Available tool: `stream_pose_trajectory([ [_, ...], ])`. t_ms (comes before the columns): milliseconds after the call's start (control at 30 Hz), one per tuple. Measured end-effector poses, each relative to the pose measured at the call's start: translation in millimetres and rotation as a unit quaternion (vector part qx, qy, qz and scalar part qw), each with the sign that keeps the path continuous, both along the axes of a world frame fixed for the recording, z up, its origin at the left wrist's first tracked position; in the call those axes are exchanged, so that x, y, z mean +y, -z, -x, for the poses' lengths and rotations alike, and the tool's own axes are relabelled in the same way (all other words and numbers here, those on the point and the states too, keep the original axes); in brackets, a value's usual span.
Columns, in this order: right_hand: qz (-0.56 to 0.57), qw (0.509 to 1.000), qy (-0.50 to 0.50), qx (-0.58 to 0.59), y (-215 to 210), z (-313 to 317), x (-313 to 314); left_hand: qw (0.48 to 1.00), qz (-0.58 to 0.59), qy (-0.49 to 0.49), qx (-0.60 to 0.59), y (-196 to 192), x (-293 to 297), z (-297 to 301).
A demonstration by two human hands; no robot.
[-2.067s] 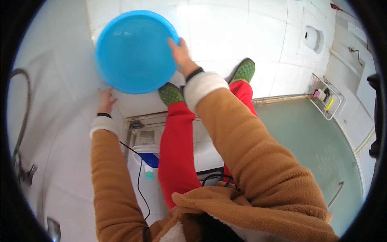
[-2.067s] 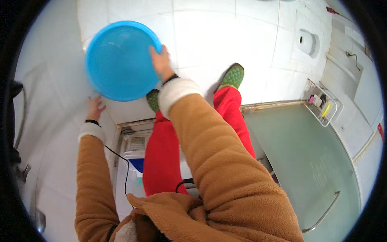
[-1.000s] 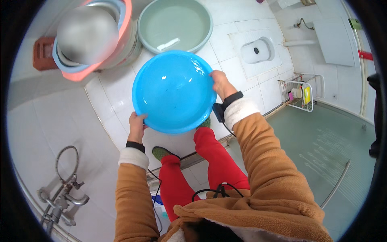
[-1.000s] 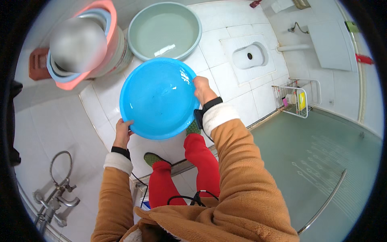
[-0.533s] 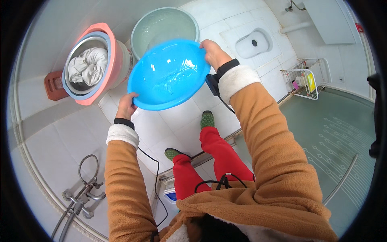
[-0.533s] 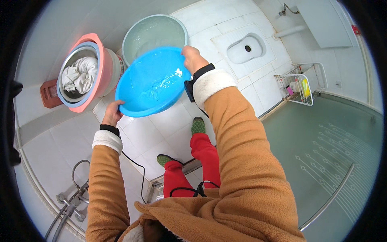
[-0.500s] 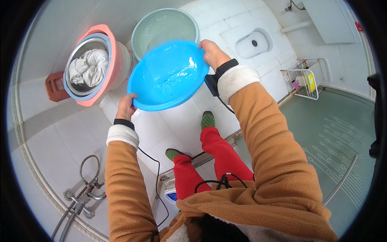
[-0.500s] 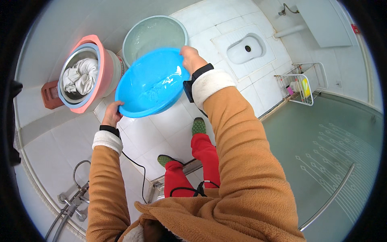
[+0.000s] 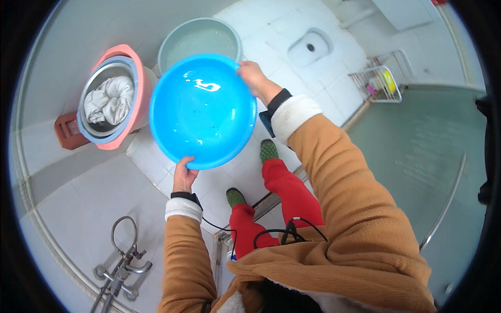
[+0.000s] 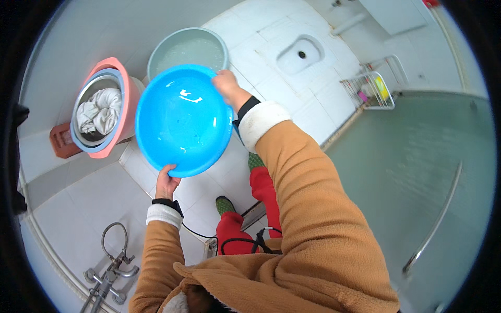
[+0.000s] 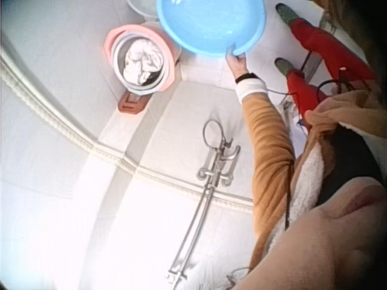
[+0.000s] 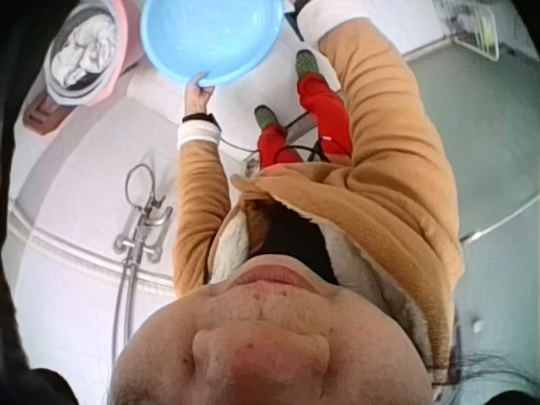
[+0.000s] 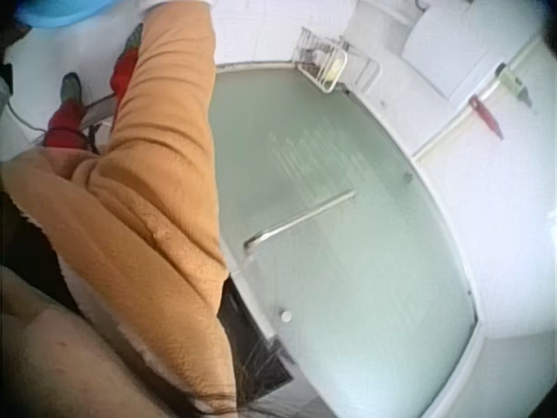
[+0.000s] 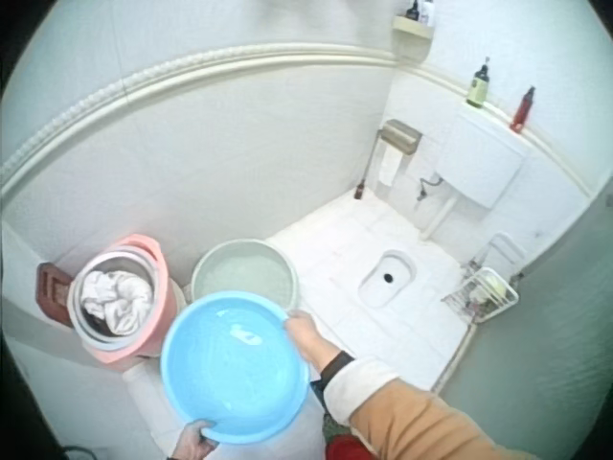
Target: The person hand washes a white cloth in a light green basin, then transfers it to a blue basin for rinsing. They wring out the cloth and place it into a pink bucket. The person then cleans the floor with a sponge and refills the blue basin with water from the tap.
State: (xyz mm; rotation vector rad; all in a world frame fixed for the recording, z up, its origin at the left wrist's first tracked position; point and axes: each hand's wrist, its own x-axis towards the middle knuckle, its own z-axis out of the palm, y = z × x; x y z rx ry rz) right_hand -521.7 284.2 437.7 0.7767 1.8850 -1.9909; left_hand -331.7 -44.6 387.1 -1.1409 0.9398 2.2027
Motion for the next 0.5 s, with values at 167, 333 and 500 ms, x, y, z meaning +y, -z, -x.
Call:
stream_pose_trajectory([
  [167,-0.233,0.972,-0.001,0.005,-9.6,-117.6,-35.5,1.000,-0.024,-0.014,0.013,-0.9,-30.3,-76.6],
  [333,-0.277,0.956,0.003,-0.097,26.8,-312.3,6.9,0.996,0.071,-0.025,-0.041,-6.7,-108.2,-173.9],
  [500,-0.273,0.948,-0.002,-0.164,29.3,-494.7,75.7,0.981,0.162,0.048,-0.091,-25.0,-210.4,-256.3],
])
